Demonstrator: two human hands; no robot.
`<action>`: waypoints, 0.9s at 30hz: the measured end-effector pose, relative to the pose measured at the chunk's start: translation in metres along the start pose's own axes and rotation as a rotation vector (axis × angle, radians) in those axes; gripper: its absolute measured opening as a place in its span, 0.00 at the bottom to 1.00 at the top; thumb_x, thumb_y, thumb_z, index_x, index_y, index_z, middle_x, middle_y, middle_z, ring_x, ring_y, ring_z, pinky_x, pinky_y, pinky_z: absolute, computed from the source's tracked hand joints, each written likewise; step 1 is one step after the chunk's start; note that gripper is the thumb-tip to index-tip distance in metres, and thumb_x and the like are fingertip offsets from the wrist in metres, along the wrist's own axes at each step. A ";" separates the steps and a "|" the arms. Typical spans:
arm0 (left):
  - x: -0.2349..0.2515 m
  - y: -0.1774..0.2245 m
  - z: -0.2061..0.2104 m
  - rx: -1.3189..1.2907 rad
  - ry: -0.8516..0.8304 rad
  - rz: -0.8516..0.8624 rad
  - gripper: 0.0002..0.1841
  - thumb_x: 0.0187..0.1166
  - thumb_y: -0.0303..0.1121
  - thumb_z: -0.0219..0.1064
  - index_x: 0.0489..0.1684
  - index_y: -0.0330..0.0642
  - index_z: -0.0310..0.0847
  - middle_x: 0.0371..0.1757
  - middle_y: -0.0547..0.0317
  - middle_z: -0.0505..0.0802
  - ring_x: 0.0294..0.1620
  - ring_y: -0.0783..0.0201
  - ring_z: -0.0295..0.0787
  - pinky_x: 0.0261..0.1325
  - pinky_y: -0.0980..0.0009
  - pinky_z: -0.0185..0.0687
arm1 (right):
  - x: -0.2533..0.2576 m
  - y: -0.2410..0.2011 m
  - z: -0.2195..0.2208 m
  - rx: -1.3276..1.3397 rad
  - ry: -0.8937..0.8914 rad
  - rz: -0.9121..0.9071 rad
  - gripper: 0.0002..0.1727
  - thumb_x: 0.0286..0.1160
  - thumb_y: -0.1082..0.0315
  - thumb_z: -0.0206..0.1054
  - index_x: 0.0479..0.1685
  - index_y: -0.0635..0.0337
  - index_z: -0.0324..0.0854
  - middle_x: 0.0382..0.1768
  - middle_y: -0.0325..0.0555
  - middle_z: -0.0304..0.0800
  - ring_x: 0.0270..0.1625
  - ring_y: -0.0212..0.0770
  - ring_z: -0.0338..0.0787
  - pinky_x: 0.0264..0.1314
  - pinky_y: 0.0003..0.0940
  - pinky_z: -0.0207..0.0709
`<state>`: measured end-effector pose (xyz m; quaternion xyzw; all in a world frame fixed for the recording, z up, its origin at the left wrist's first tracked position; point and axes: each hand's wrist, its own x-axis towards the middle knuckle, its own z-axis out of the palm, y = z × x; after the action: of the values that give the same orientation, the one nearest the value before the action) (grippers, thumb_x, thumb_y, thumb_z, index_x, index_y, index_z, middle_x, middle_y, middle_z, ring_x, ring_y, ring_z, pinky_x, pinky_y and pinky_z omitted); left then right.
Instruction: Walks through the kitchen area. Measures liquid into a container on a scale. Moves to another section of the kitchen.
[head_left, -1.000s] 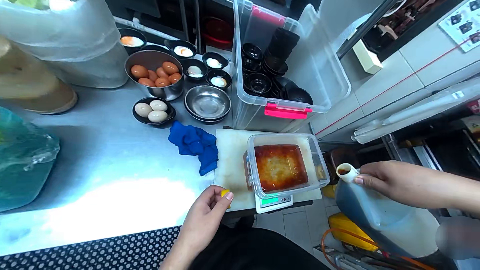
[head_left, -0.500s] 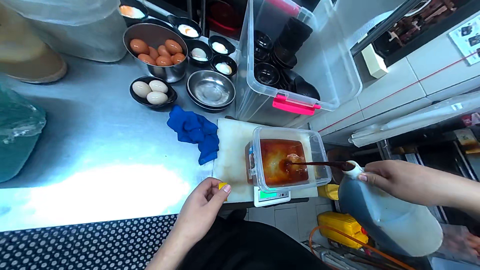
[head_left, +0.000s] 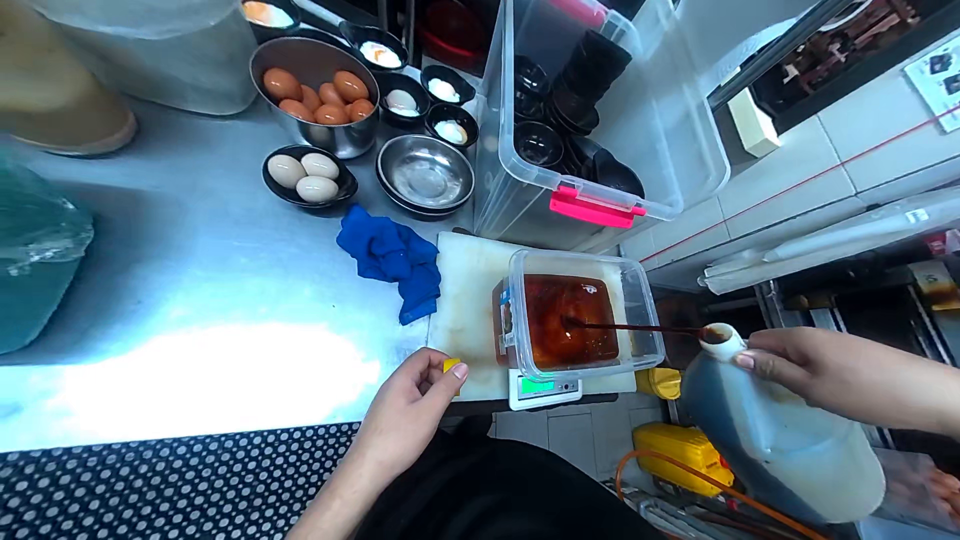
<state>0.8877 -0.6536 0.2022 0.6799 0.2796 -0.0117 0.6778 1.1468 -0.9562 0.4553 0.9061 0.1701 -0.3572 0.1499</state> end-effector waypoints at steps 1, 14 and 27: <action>0.000 0.001 0.000 0.004 -0.001 0.000 0.16 0.80 0.55 0.64 0.47 0.56 0.85 0.30 0.69 0.89 0.31 0.69 0.86 0.34 0.70 0.82 | -0.002 0.002 0.001 0.007 0.022 -0.008 0.18 0.86 0.48 0.62 0.34 0.51 0.81 0.20 0.38 0.82 0.22 0.36 0.82 0.28 0.38 0.79; 0.002 0.004 0.005 0.022 -0.027 0.010 0.16 0.79 0.56 0.63 0.47 0.57 0.85 0.28 0.69 0.88 0.30 0.69 0.85 0.33 0.71 0.80 | -0.014 0.002 0.004 0.072 0.121 -0.056 0.16 0.86 0.50 0.62 0.33 0.49 0.82 0.20 0.36 0.84 0.21 0.34 0.84 0.26 0.35 0.81; -0.007 -0.003 -0.008 0.026 0.046 -0.013 0.17 0.81 0.57 0.62 0.47 0.57 0.86 0.28 0.69 0.88 0.28 0.69 0.84 0.30 0.71 0.78 | 0.002 -0.010 -0.002 -0.068 0.020 -0.053 0.17 0.85 0.50 0.63 0.30 0.50 0.81 0.18 0.37 0.81 0.20 0.35 0.82 0.24 0.36 0.80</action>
<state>0.8781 -0.6490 0.2031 0.6870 0.2993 -0.0038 0.6621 1.1451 -0.9457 0.4531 0.8992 0.2075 -0.3459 0.1694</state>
